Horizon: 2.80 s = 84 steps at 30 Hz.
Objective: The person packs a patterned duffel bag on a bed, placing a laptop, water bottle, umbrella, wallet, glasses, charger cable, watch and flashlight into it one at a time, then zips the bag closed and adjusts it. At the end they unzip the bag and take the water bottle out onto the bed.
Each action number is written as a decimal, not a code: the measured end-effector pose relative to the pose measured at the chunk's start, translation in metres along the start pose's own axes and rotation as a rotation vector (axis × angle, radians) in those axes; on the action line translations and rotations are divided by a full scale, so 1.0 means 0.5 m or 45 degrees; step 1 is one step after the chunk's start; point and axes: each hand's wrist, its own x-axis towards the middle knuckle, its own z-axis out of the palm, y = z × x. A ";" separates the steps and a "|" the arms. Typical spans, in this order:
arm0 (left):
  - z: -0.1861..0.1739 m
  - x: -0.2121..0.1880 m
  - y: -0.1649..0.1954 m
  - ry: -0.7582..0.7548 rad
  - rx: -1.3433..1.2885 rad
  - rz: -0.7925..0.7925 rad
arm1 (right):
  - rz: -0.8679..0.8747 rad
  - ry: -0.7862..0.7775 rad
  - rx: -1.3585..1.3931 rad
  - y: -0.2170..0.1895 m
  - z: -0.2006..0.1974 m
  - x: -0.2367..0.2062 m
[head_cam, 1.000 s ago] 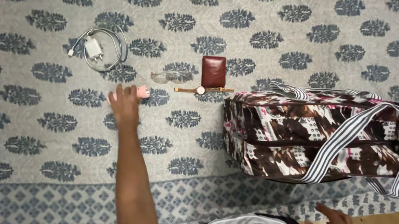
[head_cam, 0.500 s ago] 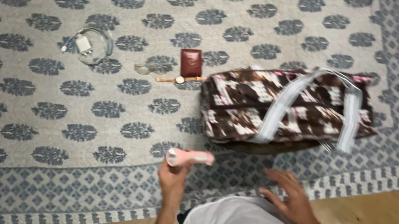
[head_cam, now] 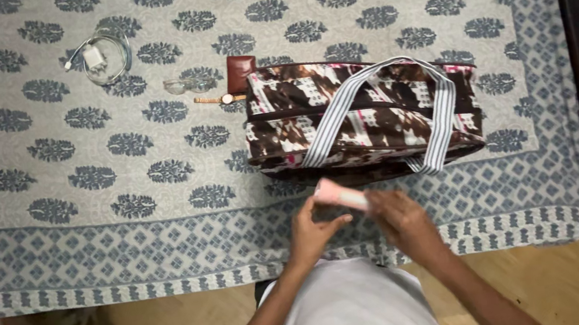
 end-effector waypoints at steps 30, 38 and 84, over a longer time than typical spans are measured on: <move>-0.136 0.086 -0.087 0.221 1.443 0.877 | 0.153 -0.463 0.112 0.127 0.224 0.197; -0.151 0.096 -0.080 0.084 1.422 0.829 | 0.162 -0.522 -0.096 0.111 0.252 0.210; -0.447 0.455 -0.134 0.551 1.012 0.069 | 0.423 -0.409 0.580 -0.072 0.234 -0.043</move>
